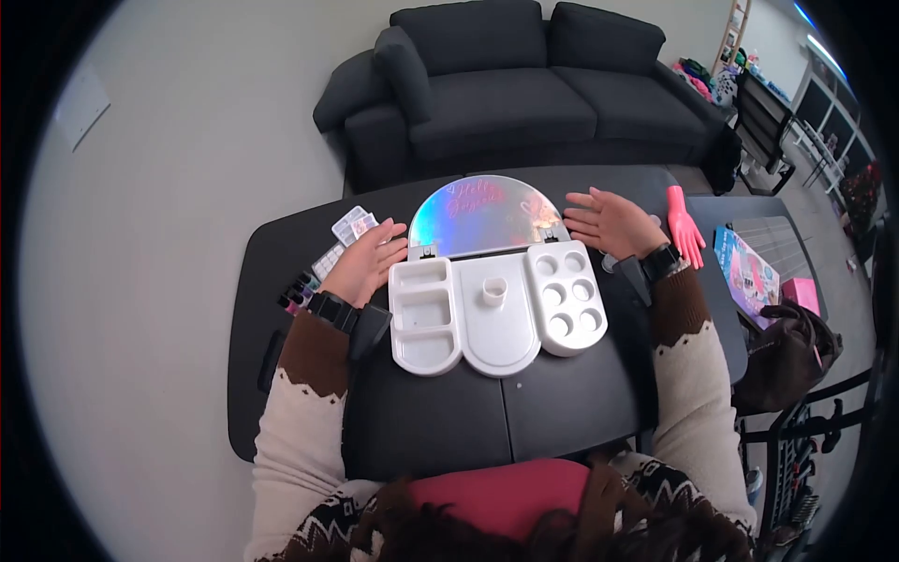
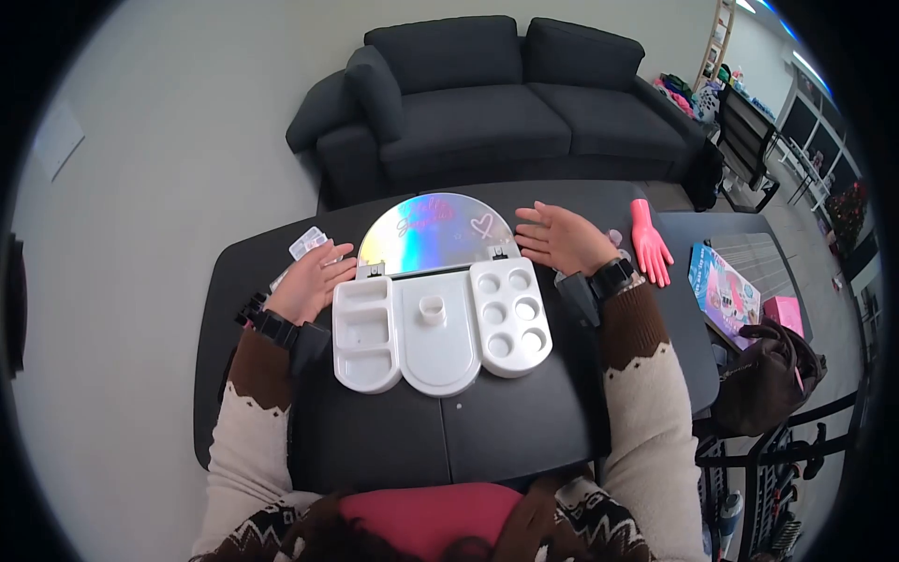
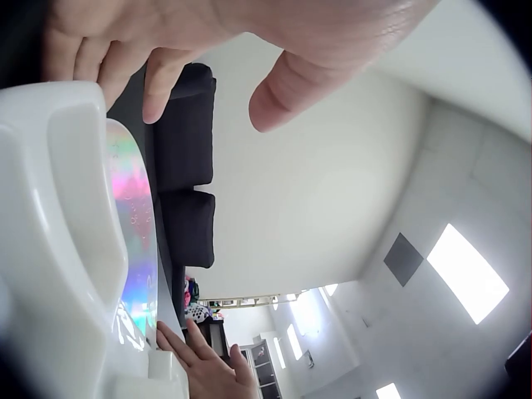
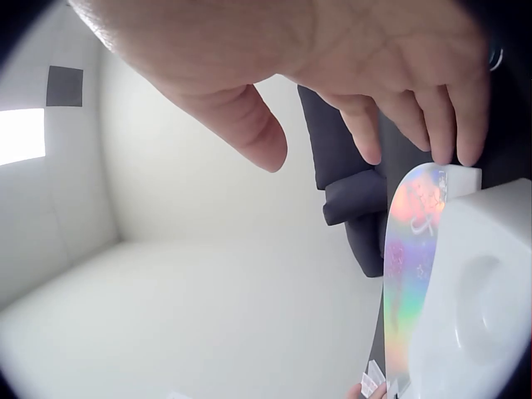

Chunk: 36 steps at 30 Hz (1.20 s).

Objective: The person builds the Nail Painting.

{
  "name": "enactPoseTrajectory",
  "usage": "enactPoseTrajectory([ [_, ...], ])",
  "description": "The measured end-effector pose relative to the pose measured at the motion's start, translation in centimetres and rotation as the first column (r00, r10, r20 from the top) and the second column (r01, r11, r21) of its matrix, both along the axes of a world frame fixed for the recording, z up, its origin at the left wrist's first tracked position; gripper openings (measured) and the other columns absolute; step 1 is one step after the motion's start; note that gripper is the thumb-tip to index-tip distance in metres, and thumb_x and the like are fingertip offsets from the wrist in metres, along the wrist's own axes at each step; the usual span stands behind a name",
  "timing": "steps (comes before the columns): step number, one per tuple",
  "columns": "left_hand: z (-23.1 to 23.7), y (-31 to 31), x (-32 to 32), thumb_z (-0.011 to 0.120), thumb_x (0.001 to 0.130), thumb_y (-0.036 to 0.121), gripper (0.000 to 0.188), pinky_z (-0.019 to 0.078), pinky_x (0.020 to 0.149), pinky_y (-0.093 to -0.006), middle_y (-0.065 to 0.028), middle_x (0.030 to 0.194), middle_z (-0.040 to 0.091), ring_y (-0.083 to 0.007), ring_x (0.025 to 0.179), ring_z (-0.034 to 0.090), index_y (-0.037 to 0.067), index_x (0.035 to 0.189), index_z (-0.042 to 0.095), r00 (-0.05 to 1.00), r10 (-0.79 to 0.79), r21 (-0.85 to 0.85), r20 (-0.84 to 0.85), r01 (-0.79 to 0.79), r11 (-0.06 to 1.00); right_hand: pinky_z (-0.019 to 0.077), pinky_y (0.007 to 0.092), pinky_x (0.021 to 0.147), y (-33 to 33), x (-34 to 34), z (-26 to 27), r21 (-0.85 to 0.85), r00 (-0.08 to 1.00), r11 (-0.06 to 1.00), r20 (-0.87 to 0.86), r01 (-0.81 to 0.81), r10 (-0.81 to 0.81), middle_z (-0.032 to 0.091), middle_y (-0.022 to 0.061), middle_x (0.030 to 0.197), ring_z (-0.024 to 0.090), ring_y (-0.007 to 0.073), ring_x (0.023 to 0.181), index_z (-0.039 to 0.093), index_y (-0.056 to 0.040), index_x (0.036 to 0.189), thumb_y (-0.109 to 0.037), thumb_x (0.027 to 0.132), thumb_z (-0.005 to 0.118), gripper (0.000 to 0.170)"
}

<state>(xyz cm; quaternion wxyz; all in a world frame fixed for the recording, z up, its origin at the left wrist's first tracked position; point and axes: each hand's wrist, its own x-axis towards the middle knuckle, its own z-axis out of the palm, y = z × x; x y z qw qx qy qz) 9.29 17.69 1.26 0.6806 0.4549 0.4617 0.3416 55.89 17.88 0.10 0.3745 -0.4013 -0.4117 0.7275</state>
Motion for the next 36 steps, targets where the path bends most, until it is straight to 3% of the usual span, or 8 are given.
enactPoseTrajectory([
  [3, 0.4, 0.5, -0.3, 0.058, 0.11, 0.055, 0.081, 0.0371, 0.129, -0.0456, -0.0307, 0.165, 0.045, -0.0372, 0.154, 0.047, -0.002, 0.164, 0.04, 0.999, 0.037, -0.033, 0.028, -0.036, 0.999, 0.0327, 0.0469, 0.131, -0.2, -0.3, 0.7, -0.025, 0.999, 0.999, 0.032, 0.033, -0.032, 0.02, 0.0291, 0.178, 0.033, 0.0372, 0.162, 0.03, -0.0029, 0.171, -0.055, 0.11, 0.055, 0.084],
  [4, 0.4, 0.7, -0.5, 0.058, 0.113, 0.045, 0.07, 0.0459, 0.123, -0.0441, -0.0265, 0.161, 0.053, -0.0337, 0.146, 0.056, -0.002, 0.163, 0.042, 0.998, 0.062, -0.021, 0.014, -0.061, 0.998, 0.0373, 0.0465, 0.127, -0.2, -0.5, 0.9, -0.035, 0.993, 0.996, 0.089, 0.079, -0.075, 0.032, 0.028, 0.174, 0.045, 0.0336, 0.153, 0.033, -0.0011, 0.169, -0.055, 0.109, 0.058, 0.085],
  [9, -0.5, 2.7, -0.5, 0.06, 0.114, 0.024, 0.055, 0.0584, 0.108, -0.0353, -0.015, 0.148, 0.063, -0.0189, 0.128, 0.065, 0.001, 0.162, 0.044, 0.996, 0.064, 0.039, -0.065, -0.062, 0.997, 0.0458, 0.0433, 0.115, 0.2, -1.4, 1.8, -0.024, 0.981, 0.992, 0.157, 0.121, -0.115, 0.056, 0.0208, 0.155, 0.055, 0.0216, 0.124, 0.043, -0.0007, 0.162, -0.053, 0.107, 0.064, 0.079],
  [13, -0.9, 3.1, -0.4, 0.067, 0.11, 0.016, 0.06, 0.0605, 0.103, -0.0319, -0.0141, 0.142, 0.065, -0.0162, 0.121, 0.068, 0.002, 0.164, 0.042, 0.997, 0.034, 0.04, -0.067, -0.031, 0.999, 0.0512, 0.0397, 0.109, 0.5, -1.8, 1.8, -0.003, 0.975, 0.99, 0.175, 0.138, -0.135, 0.062, 0.0156, 0.15, 0.059, 0.0189, 0.118, 0.048, 0.0013, 0.158, -0.036, 0.111, 0.065, 0.063],
  [14, -0.4, 2.7, -0.1, 0.069, 0.109, 0.013, 0.062, 0.0612, 0.101, -0.0313, -0.0139, 0.141, 0.066, -0.0158, 0.117, 0.07, 0.001, 0.164, 0.042, 0.999, 0.038, 0.047, -0.038, -0.036, 0.998, 0.0547, 0.0362, 0.107, 0.4, -1.9, 2.0, 0.053, 0.969, 0.988, 0.194, 0.144, -0.151, 0.066, 0.0134, 0.145, 0.065, 0.017, 0.117, 0.053, 0.004, 0.155, -0.022, 0.113, 0.061, 0.05],
  [19, 0.2, 2.1, 0.6, 0.073, 0.103, 0.002, 0.064, 0.0603, 0.101, -0.0316, -0.0117, 0.136, 0.069, -0.0155, 0.113, 0.071, 0.0, 0.161, 0.046, 0.997, 0.055, 0.24, 0.055, -0.067, 0.968, 0.0561, 0.0335, 0.11, -0.1, -2.0, 3.1, 0.214, 0.992, 0.974, 0.085, 0.078, -0.098, 0.072, 0.0108, 0.138, 0.072, 0.0169, 0.121, 0.061, 0.0042, 0.149, -0.01, 0.112, 0.061, 0.04],
  [26, 1.4, 1.5, -0.8, 0.073, 0.102, 0.002, 0.035, 0.0578, 0.101, -0.0311, -0.0081, 0.121, 0.076, -0.0126, 0.111, 0.071, -0.003, 0.137, 0.069, 0.993, 0.018, 0.521, -0.12, 0.048, 0.852, 0.0549, 0.0302, 0.104, -1.2, -2.5, 4.4, 0.624, 0.945, 0.782, 0.253, 0.006, -0.209, 0.076, 0.0039, 0.121, 0.071, 0.0116, 0.112, 0.07, -0.0019, 0.133, -0.009, 0.107, 0.07, 0.027],
  [36, 1.9, 0.8, -1.6, 0.077, 0.101, 0.007, 0.026, 0.0571, 0.098, -0.0295, -0.0085, 0.115, 0.079, -0.0128, 0.105, 0.074, -0.004, 0.124, 0.076, 0.985, -0.035, 0.51, -0.172, 0.119, 0.852, 0.0537, 0.0305, 0.107, -4.0, -3.5, 3.6, 0.576, 0.949, 0.818, 0.252, 0.008, -0.187, 0.075, 0.0048, 0.122, 0.069, 0.0114, 0.115, 0.069, 0.0011, 0.129, -0.003, 0.107, 0.068, 0.023],
])
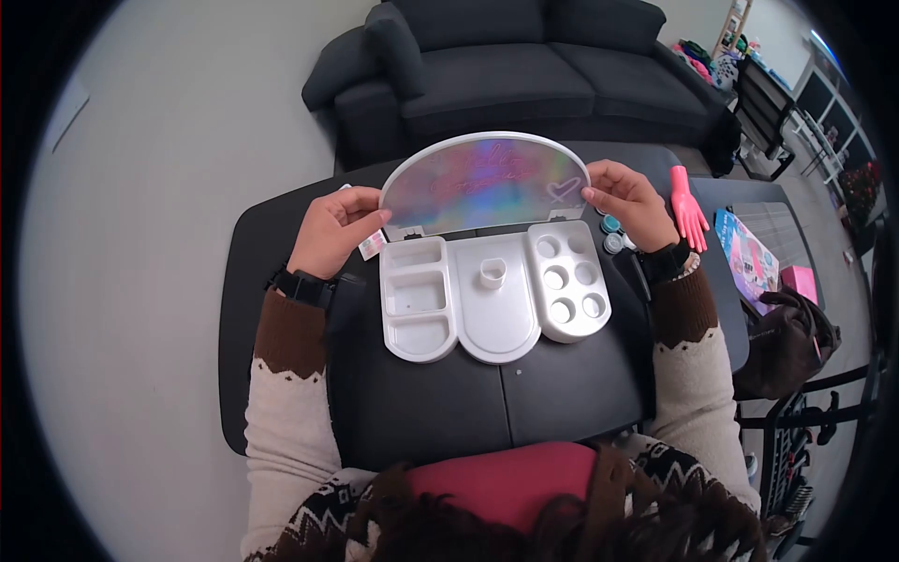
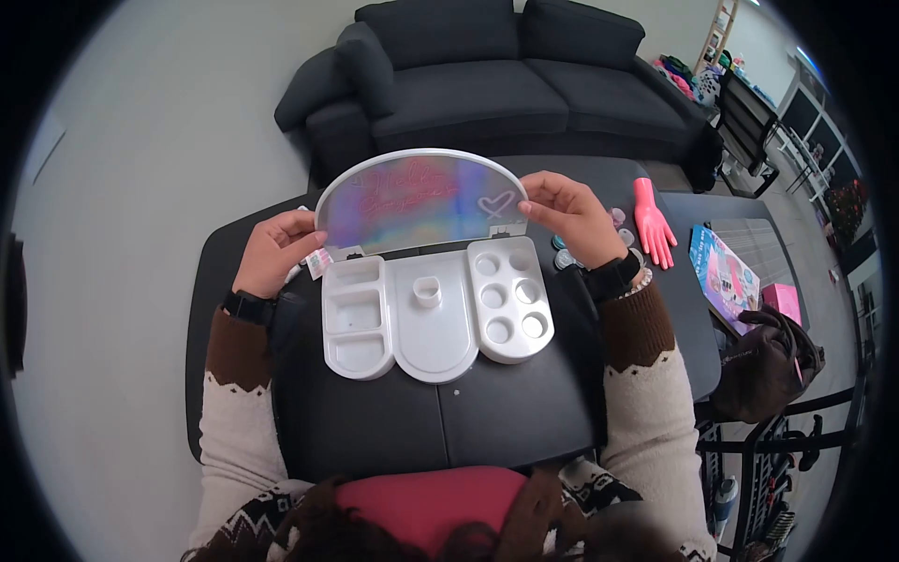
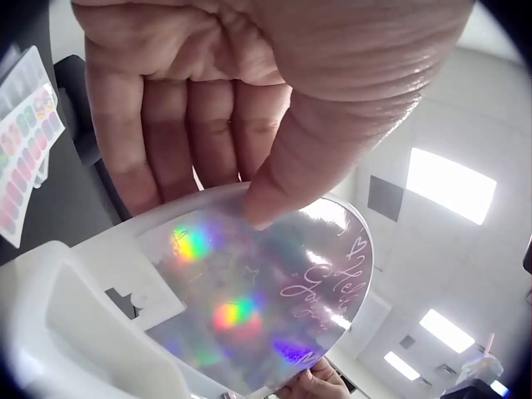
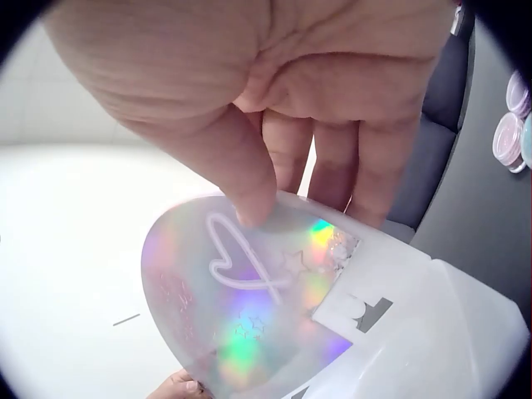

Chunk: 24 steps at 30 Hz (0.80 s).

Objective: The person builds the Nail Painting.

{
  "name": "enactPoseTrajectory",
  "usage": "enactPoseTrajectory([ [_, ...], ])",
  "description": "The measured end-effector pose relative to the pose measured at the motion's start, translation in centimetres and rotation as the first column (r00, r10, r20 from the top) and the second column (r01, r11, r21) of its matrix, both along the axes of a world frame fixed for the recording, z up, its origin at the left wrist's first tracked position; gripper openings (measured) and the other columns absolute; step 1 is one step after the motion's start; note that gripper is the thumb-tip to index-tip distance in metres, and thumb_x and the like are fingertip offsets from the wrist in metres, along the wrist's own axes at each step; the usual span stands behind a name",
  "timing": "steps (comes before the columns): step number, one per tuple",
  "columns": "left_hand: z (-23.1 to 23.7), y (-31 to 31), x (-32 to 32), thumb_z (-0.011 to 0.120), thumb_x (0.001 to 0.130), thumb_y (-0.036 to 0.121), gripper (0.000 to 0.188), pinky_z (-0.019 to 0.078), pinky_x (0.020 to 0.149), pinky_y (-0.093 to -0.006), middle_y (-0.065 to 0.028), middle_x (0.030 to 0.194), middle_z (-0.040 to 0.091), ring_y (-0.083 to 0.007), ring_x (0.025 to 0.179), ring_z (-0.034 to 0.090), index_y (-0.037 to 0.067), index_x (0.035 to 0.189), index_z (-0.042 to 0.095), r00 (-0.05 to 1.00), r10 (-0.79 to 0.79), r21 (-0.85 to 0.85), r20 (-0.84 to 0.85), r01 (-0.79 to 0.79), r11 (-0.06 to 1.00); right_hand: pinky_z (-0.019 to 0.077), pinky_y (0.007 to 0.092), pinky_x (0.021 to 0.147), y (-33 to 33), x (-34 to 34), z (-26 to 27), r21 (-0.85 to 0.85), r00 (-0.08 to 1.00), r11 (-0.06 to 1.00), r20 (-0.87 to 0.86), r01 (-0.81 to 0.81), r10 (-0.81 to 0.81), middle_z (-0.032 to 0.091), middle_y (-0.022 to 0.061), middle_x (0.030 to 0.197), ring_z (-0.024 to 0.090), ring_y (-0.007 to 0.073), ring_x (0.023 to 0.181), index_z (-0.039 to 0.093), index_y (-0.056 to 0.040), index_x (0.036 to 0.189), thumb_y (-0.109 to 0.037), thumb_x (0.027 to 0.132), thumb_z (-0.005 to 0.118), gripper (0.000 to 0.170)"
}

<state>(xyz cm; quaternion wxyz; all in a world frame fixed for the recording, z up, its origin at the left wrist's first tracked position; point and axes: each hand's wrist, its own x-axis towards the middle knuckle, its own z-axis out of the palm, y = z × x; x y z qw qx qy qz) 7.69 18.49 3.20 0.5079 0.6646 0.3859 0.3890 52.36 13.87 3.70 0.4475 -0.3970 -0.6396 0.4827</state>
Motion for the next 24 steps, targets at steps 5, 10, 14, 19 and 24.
enactPoseTrajectory([
  [5, 0.9, -0.5, -0.1, 0.078, 0.101, 0.009, 0.025, 0.0569, 0.096, -0.0285, -0.0075, 0.111, 0.08, -0.0125, 0.103, 0.074, -0.004, 0.122, 0.077, 0.999, 0.038, 0.006, -0.009, -0.038, 0.999, 0.054, 0.0306, 0.107, 0.4, -0.1, -0.4, 0.016, 0.998, 0.999, -0.046, -0.04, 0.041, 0.075, 0.0049, 0.121, 0.069, 0.0117, 0.114, 0.069, 0.0016, 0.128, -0.002, 0.107, 0.067, 0.022],
  [10, -0.1, -0.2, -0.4, 0.079, 0.101, 0.011, 0.025, 0.0561, 0.089, -0.0262, -0.0055, 0.106, 0.079, -0.0094, 0.095, 0.072, -0.004, 0.121, 0.077, 0.999, 0.002, -0.022, -0.044, -0.003, 1.0, 0.0539, 0.0297, 0.106, 0.4, 0.4, -0.7, -0.018, 0.994, 0.995, 0.031, -0.103, 0.104, 0.075, 0.0047, 0.121, 0.07, 0.0121, 0.114, 0.069, 0.0017, 0.127, -0.001, 0.107, 0.067, 0.021],
  [14, -0.8, 0.2, -0.3, 0.079, 0.101, 0.009, 0.023, 0.0535, 0.078, -0.0226, -0.0027, 0.1, 0.077, -0.006, 0.087, 0.069, -0.004, 0.12, 0.077, 0.994, -0.025, -0.086, -0.102, 0.016, 0.996, 0.0541, 0.0281, 0.103, 0.1, 0.3, -0.5, -0.086, 0.995, 0.993, 0.041, -0.087, 0.091, 0.075, 0.0025, 0.115, 0.069, 0.0106, 0.109, 0.071, 0.0019, 0.123, -0.006, 0.107, 0.069, 0.018],
  [19, -0.2, -0.3, 0.2, 0.079, 0.101, 0.009, 0.025, 0.0561, 0.082, -0.0241, -0.0058, 0.106, 0.08, -0.0089, 0.092, 0.072, -0.003, 0.123, 0.078, 0.997, -0.032, -0.059, -0.065, 0.028, 0.998, 0.0548, 0.0268, 0.099, 0.2, 0.3, -0.6, -0.098, 0.996, 0.994, 0.069, -0.057, 0.064, 0.074, 0.0009, 0.11, 0.068, 0.009, 0.104, 0.072, 0.002, 0.12, -0.011, 0.108, 0.071, 0.018],
  [24, -0.6, -0.1, 0.2, 0.08, 0.1, 0.009, 0.029, 0.0581, 0.089, -0.0268, -0.0091, 0.115, 0.082, -0.0123, 0.099, 0.075, -0.002, 0.127, 0.078, 0.999, 0.016, -0.044, -0.039, -0.018, 0.999, 0.0548, 0.0252, 0.092, 0.1, 0.4, -0.4, -0.09, 0.99, 0.995, 0.135, -0.04, 0.052, 0.072, -0.0016, 0.104, 0.065, 0.0068, 0.097, 0.073, 0.0014, 0.117, -0.013, 0.108, 0.071, 0.017],
])
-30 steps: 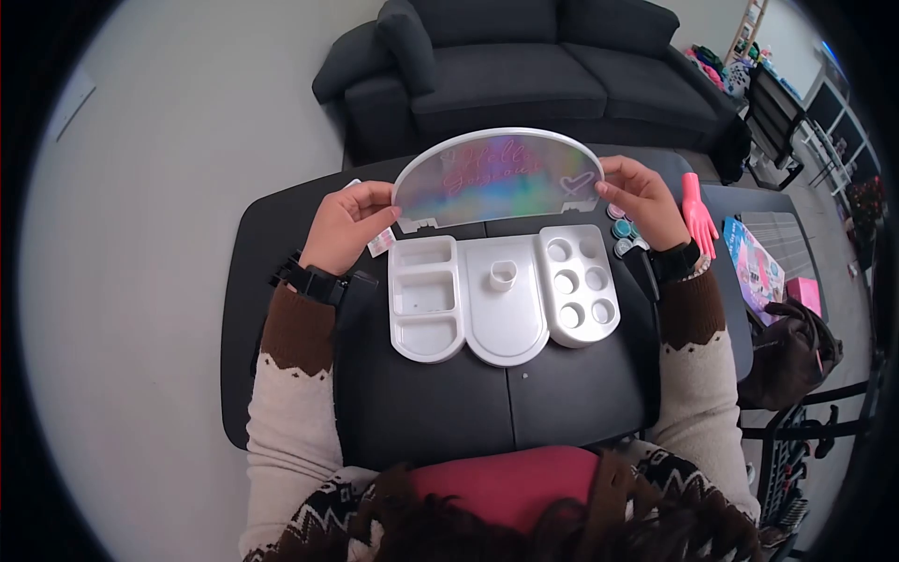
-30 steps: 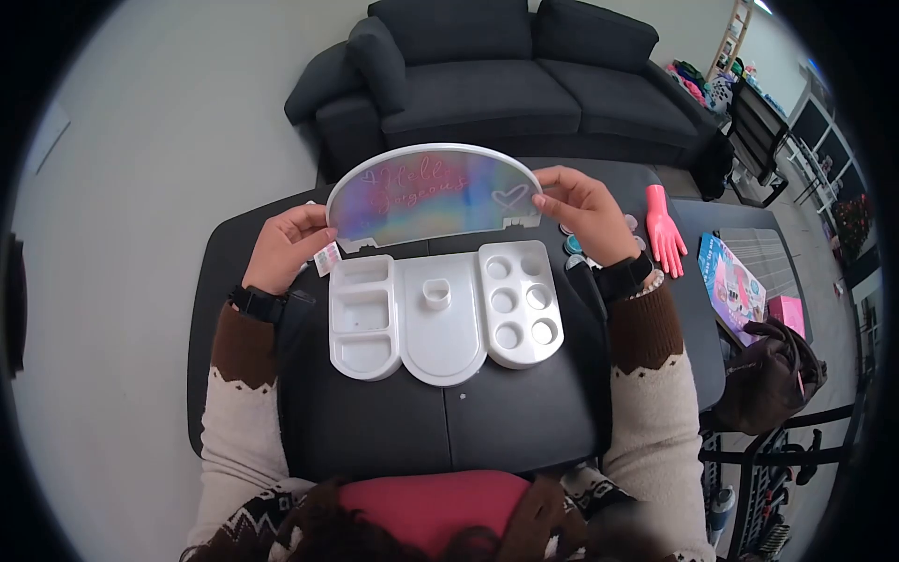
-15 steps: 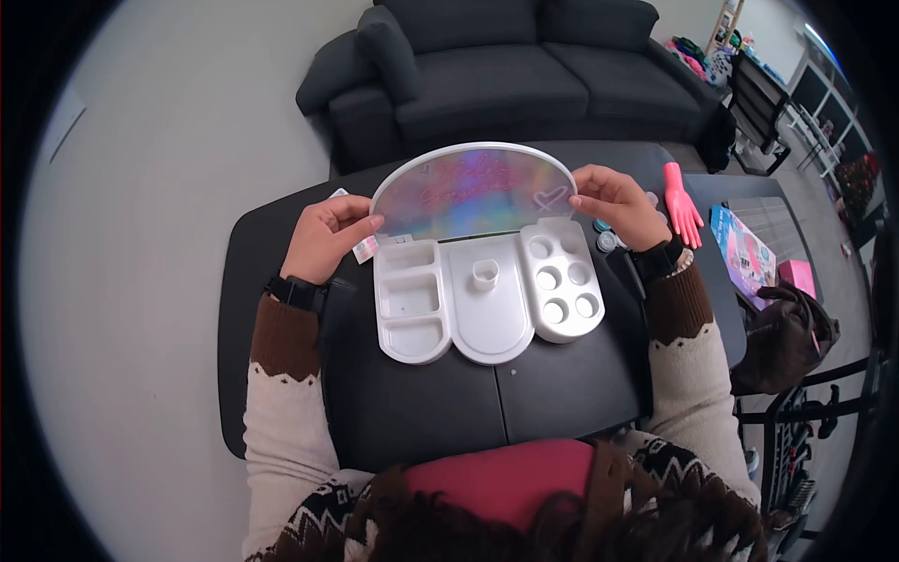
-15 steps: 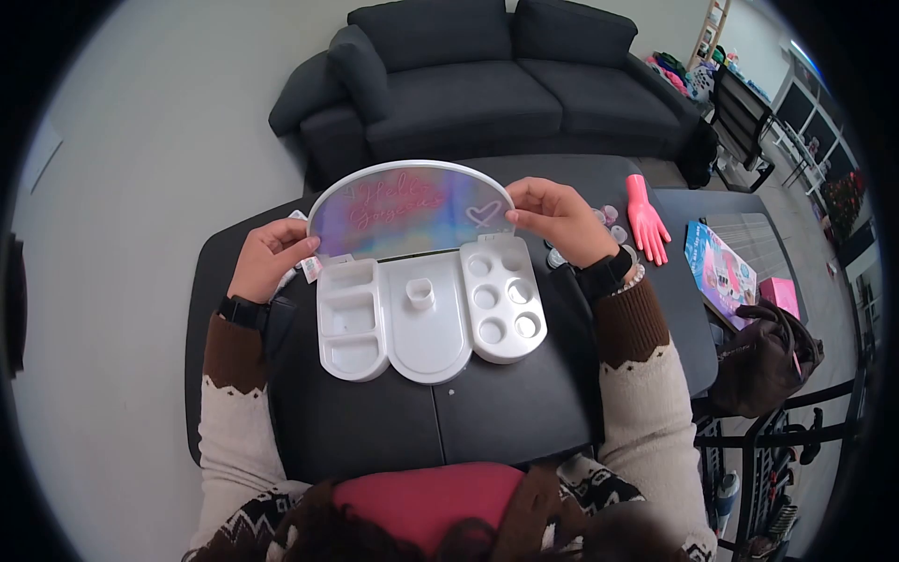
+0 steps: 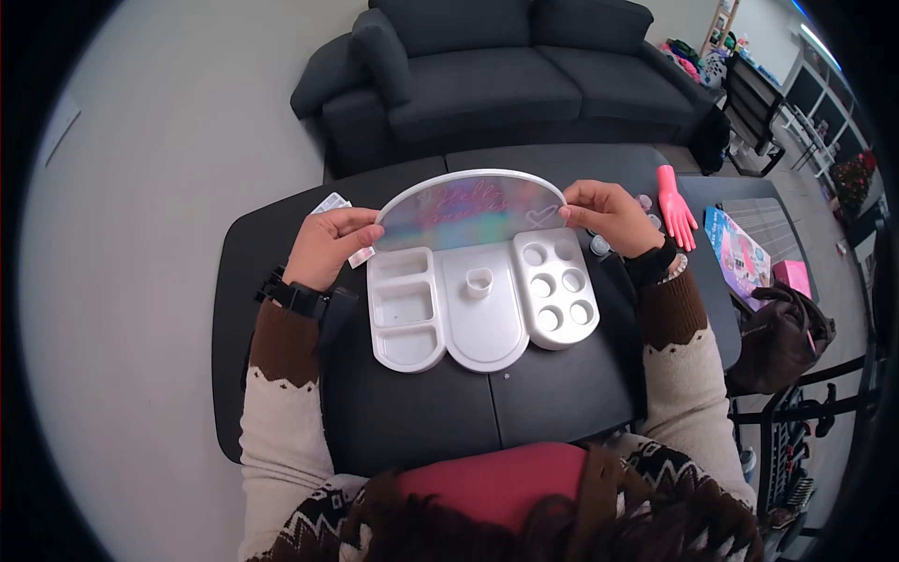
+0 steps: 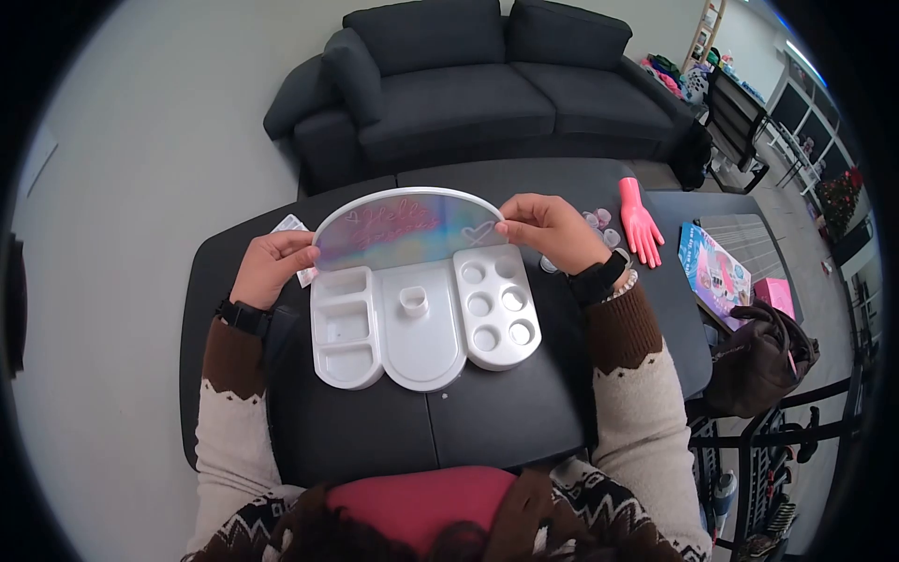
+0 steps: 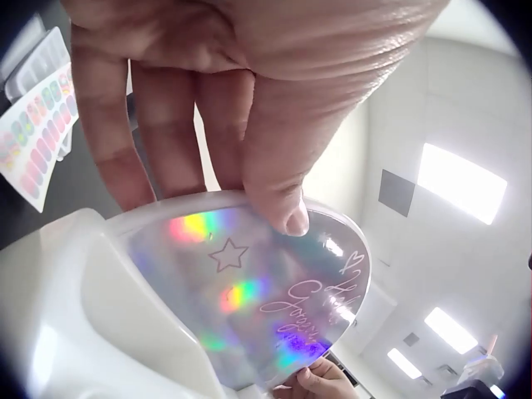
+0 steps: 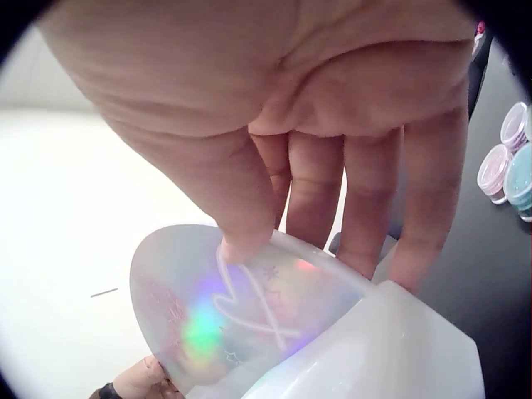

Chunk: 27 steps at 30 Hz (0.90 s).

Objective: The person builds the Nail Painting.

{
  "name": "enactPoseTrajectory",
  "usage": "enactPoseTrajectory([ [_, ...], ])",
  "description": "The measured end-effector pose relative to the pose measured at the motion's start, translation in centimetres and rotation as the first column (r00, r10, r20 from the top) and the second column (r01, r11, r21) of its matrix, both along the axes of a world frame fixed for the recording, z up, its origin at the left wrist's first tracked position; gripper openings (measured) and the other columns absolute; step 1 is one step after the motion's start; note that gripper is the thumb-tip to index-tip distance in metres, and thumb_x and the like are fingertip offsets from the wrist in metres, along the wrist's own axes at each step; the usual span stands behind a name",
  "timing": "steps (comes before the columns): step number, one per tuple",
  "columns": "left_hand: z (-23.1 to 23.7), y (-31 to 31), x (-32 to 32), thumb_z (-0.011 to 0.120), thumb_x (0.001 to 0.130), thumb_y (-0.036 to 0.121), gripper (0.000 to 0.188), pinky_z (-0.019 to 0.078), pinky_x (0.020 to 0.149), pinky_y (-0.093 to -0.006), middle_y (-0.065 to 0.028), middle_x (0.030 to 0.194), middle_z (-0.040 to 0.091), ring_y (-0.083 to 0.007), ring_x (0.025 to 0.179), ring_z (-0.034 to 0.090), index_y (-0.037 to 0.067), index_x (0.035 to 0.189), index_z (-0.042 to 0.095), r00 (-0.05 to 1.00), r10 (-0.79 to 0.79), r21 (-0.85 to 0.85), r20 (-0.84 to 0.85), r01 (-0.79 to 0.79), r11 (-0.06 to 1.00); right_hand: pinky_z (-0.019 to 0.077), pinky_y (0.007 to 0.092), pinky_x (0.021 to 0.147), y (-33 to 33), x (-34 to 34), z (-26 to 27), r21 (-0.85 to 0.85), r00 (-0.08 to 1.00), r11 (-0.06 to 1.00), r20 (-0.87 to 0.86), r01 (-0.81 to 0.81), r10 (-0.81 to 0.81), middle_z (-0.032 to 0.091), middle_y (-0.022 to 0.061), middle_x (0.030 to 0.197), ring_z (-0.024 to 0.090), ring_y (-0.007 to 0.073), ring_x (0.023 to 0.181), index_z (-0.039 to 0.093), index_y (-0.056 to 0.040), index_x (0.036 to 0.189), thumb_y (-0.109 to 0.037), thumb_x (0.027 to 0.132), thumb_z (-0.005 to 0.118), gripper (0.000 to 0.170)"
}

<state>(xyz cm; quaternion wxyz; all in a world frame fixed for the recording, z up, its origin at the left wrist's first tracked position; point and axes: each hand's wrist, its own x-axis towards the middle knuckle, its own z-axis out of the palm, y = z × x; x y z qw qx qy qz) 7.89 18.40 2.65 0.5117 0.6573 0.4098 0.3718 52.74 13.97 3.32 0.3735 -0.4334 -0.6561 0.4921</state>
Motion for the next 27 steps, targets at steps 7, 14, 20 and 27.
enactPoseTrajectory([
  [7, -0.3, 0.1, -0.3, 0.08, 0.1, 0.011, 0.029, 0.0565, 0.09, -0.0275, -0.0073, 0.11, 0.081, -0.0113, 0.097, 0.072, -0.004, 0.125, 0.078, 0.997, -0.027, -0.036, -0.074, 0.024, 0.999, 0.0541, 0.0238, 0.086, 0.1, -0.4, 0.3, 0.028, 0.987, 0.996, 0.13, 0.088, -0.091, 0.07, -0.0017, 0.095, 0.064, 0.0062, 0.091, 0.074, 0.0012, 0.112, -0.012, 0.105, 0.074, 0.015],
  [14, -0.9, 0.0, -1.1, 0.082, 0.099, 0.011, 0.03, 0.0571, 0.091, -0.0281, -0.0087, 0.109, 0.082, -0.0112, 0.096, 0.073, -0.003, 0.125, 0.078, 1.0, -0.002, -0.075, -0.008, 0.002, 0.997, 0.0592, 0.0311, 0.098, 0.1, -0.3, -0.1, 0.158, 0.969, 0.966, 0.109, 0.202, -0.221, 0.081, 0.0103, 0.116, 0.075, 0.0155, 0.108, 0.077, 0.0015, 0.126, -0.005, 0.101, 0.076, 0.025],
  [20, -1.3, -0.1, -1.1, 0.082, 0.099, 0.011, 0.03, 0.0565, 0.091, -0.0279, -0.0095, 0.11, 0.082, -0.0106, 0.096, 0.073, -0.004, 0.125, 0.078, 0.999, -0.013, -0.068, 0.046, 0.016, 0.998, 0.061, 0.0329, 0.098, 0.6, 3.7, -0.8, 0.271, 0.864, 0.877, 0.214, 0.396, -0.456, 0.082, 0.0127, 0.116, 0.078, 0.0206, 0.111, 0.08, 0.0004, 0.122, 0.0, 0.097, 0.075, 0.026],
  [27, -1.0, -0.3, -1.4, 0.082, 0.099, 0.011, 0.03, 0.0562, 0.09, -0.0274, -0.0101, 0.11, 0.082, -0.0105, 0.099, 0.073, -0.005, 0.124, 0.078, 1.0, -0.009, -0.059, -0.004, 0.009, 0.998, 0.0606, 0.035, 0.096, 0.2, 5.2, -0.5, 0.351, 0.699, 0.798, 0.39, 0.49, -0.6, 0.083, 0.0139, 0.111, 0.079, 0.0246, 0.106, 0.082, -0.0022, 0.116, -0.003, 0.097, 0.075, 0.021],
])
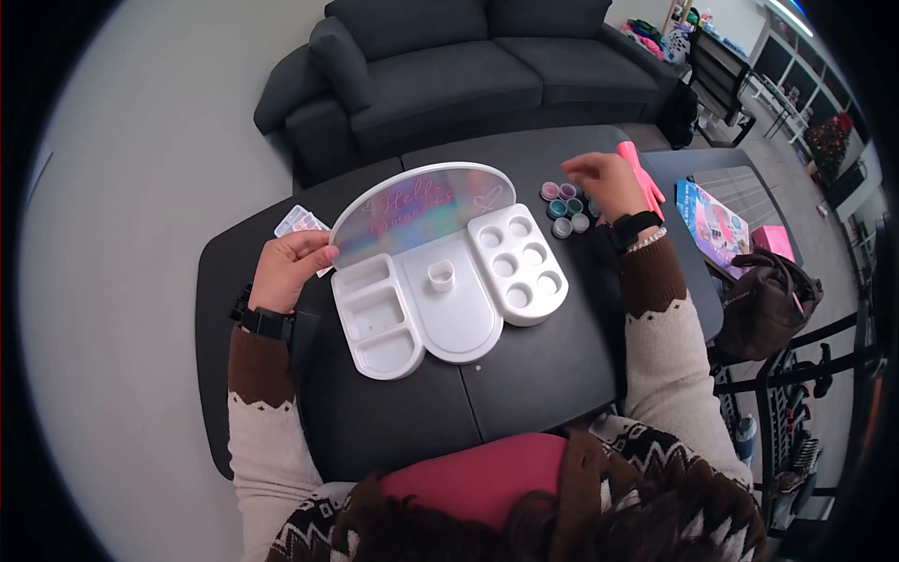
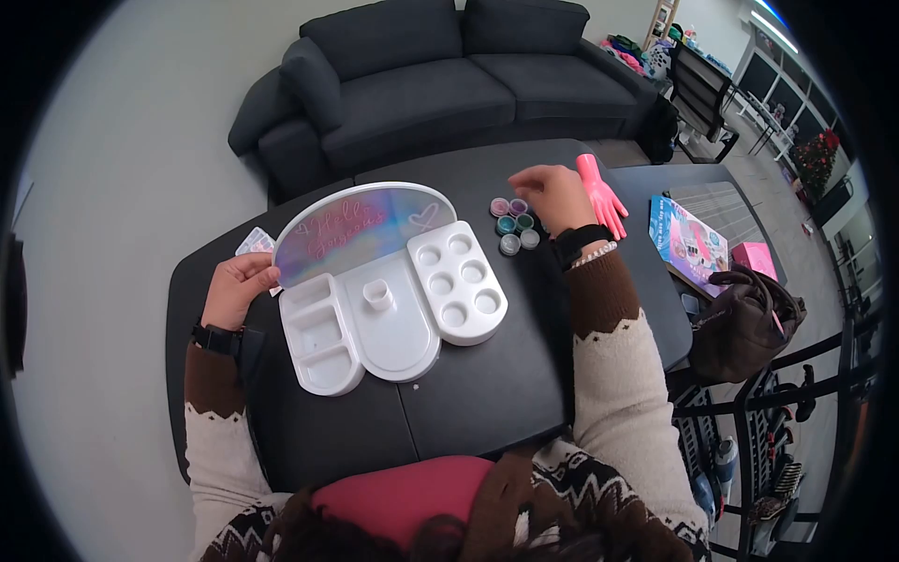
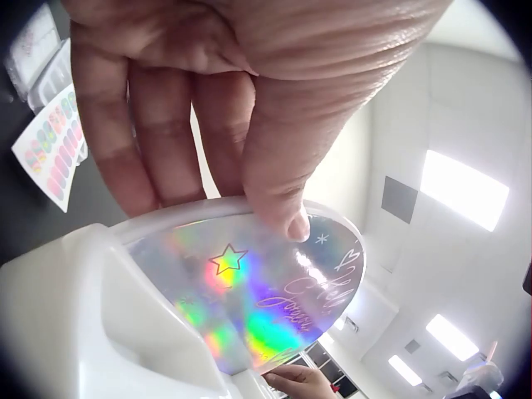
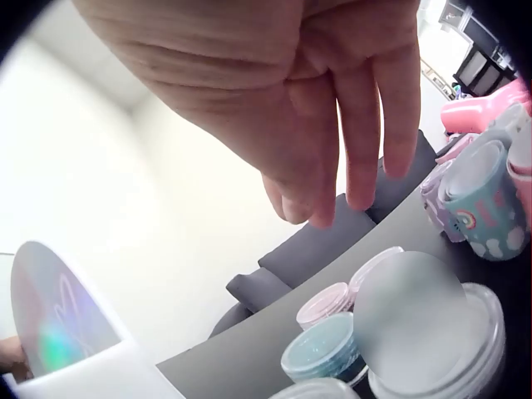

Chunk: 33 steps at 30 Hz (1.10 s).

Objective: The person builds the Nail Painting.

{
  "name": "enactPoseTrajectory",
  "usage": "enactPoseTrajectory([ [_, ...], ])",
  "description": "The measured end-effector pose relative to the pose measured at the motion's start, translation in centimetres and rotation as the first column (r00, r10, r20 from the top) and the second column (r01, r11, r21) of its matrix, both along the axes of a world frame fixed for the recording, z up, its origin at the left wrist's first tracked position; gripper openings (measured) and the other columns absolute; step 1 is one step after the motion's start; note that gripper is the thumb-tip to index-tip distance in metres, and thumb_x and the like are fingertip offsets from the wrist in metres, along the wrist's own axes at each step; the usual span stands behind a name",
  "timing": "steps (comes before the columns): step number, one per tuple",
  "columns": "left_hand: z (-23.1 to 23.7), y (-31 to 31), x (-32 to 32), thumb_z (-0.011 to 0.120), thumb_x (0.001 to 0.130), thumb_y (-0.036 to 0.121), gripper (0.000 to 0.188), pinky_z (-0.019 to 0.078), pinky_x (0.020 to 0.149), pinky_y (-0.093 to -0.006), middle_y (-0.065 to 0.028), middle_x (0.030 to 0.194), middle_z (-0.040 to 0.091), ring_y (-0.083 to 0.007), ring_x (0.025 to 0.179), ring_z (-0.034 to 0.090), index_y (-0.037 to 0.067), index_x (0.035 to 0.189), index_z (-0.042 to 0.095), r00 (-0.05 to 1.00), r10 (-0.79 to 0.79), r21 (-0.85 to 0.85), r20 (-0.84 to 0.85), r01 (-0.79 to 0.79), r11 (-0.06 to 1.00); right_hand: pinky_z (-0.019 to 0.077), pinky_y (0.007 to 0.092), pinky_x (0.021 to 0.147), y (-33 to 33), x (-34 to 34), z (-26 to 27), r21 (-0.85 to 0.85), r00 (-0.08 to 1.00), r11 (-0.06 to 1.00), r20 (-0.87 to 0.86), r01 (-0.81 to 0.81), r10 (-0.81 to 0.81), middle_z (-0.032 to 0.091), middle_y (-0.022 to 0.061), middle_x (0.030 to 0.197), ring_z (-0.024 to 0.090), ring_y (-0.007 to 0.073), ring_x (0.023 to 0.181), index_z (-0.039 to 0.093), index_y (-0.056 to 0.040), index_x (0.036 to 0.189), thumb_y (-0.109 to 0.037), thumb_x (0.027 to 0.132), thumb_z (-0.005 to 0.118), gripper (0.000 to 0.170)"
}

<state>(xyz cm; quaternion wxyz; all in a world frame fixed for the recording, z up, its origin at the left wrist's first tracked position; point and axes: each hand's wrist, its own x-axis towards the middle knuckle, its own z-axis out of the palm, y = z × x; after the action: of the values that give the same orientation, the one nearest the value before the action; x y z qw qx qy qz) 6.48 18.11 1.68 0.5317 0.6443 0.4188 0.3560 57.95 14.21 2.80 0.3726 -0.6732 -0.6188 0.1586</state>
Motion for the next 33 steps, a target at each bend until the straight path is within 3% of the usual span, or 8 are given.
enactPoseTrajectory([
  [2, 0.0, -0.5, -0.2, 0.082, 0.099, 0.011, 0.029, 0.0567, 0.091, -0.027, -0.0099, 0.11, 0.082, -0.0107, 0.099, 0.074, -0.005, 0.123, 0.078, 0.999, 0.008, 0.02, -0.038, -0.007, 1.0, 0.0599, 0.0394, 0.097, 0.1, -0.4, 0.4, 0.06, 0.957, 0.997, 0.291, -0.037, 0.018, 0.082, 0.0154, 0.111, 0.079, 0.0298, 0.106, 0.084, -0.005, 0.113, -0.014, 0.095, 0.077, 0.021],
  [3, -0.1, -0.9, -0.2, 0.082, 0.099, 0.011, 0.029, 0.0567, 0.091, -0.027, -0.0099, 0.11, 0.082, -0.0107, 0.099, 0.074, -0.005, 0.123, 0.078, 0.999, 0.011, 0.031, -0.038, -0.01, 0.999, 0.0586, 0.0427, 0.098, 0.1, -0.8, 0.3, 0.025, 0.951, 1.0, 0.308, -0.002, -0.005, 0.082, 0.0153, 0.108, 0.078, 0.0327, 0.105, 0.086, -0.0081, 0.108, -0.024, 0.093, 0.08, 0.023],
  [6, -1.5, -2.2, -0.7, 0.081, 0.1, 0.012, 0.03, 0.0571, 0.091, -0.0264, -0.009, 0.111, 0.081, -0.0099, 0.097, 0.073, -0.004, 0.125, 0.077, 0.993, 0.079, 0.034, 0.086, -0.083, 0.996, 0.0587, 0.0429, 0.096, 0.0, -3.8, 0.9, -0.143, 0.903, 0.984, 0.429, 0.104, -0.033, 0.082, 0.0132, 0.103, 0.078, 0.0316, 0.103, 0.086, -0.0097, 0.106, -0.027, 0.092, 0.08, 0.023],
  [8, -2.4, -2.9, -0.7, 0.081, 0.101, 0.012, 0.031, 0.0575, 0.091, -0.0259, -0.0079, 0.109, 0.081, -0.0092, 0.096, 0.073, -0.003, 0.128, 0.076, 0.965, 0.157, -0.043, 0.213, -0.151, 0.988, 0.0587, 0.0448, 0.093, 0.0, -4.6, 0.5, -0.118, 0.91, 0.988, 0.411, 0.104, -0.047, 0.082, 0.0105, 0.099, 0.077, 0.0316, 0.1, 0.086, -0.0111, 0.102, -0.027, 0.091, 0.081, 0.019],
  [10, -3.1, -3.1, -0.8, 0.08, 0.102, 0.013, 0.032, 0.0574, 0.091, -0.0261, -0.0065, 0.106, 0.08, -0.0088, 0.094, 0.072, -0.003, 0.129, 0.075, 0.958, 0.183, -0.034, 0.22, -0.18, 0.983, 0.0585, 0.0464, 0.091, 0.5, -4.4, -0.4, 0.021, 0.838, 1.0, 0.546, 0.016, -0.024, 0.081, 0.0097, 0.095, 0.077, 0.032, 0.098, 0.085, -0.0109, 0.099, -0.026, 0.089, 0.081, 0.018],
  [14, -4.0, -3.8, -0.4, 0.078, 0.104, 0.015, 0.032, 0.0578, 0.09, -0.0265, -0.0059, 0.106, 0.079, -0.0088, 0.093, 0.072, -0.004, 0.13, 0.073, 0.918, 0.227, -0.099, 0.325, -0.206, 0.974, 0.0586, 0.0451, 0.089, -2.6, -9.6, 3.4, 0.181, 0.981, 0.979, 0.186, -0.097, 0.062, 0.08, 0.0129, 0.098, 0.075, 0.0357, 0.099, 0.081, -0.0053, 0.099, -0.021, 0.089, 0.081, 0.019],
  [18, -4.2, -4.1, 0.2, 0.076, 0.106, 0.017, 0.035, 0.0585, 0.09, -0.0273, -0.0069, 0.11, 0.078, -0.01, 0.094, 0.072, -0.003, 0.134, 0.07, 0.888, 0.23, -0.146, 0.398, -0.187, 0.972, 0.0557, 0.0443, 0.089, -4.9, -14.4, 4.4, 0.164, 0.915, 0.931, 0.301, -0.326, 0.268, 0.079, 0.0121, 0.097, 0.069, 0.0352, 0.095, 0.08, -0.0057, 0.098, -0.017, 0.088, 0.082, 0.016],
  [33, -6.2, -3.5, 0.1, 0.076, 0.107, 0.022, 0.036, 0.059, 0.094, -0.0294, -0.009, 0.117, 0.078, -0.014, 0.103, 0.074, -0.003, 0.133, 0.07, 0.823, 0.21, -0.194, 0.528, -0.124, 0.973, 0.0543, 0.0448, 0.095, -4.0, -15.6, 2.6, 0.006, 0.89, 0.963, 0.383, -0.269, 0.247, 0.077, 0.0112, 0.101, 0.069, 0.0346, 0.102, 0.084, -0.0097, 0.107, -0.02, 0.091, 0.081, 0.019],
])
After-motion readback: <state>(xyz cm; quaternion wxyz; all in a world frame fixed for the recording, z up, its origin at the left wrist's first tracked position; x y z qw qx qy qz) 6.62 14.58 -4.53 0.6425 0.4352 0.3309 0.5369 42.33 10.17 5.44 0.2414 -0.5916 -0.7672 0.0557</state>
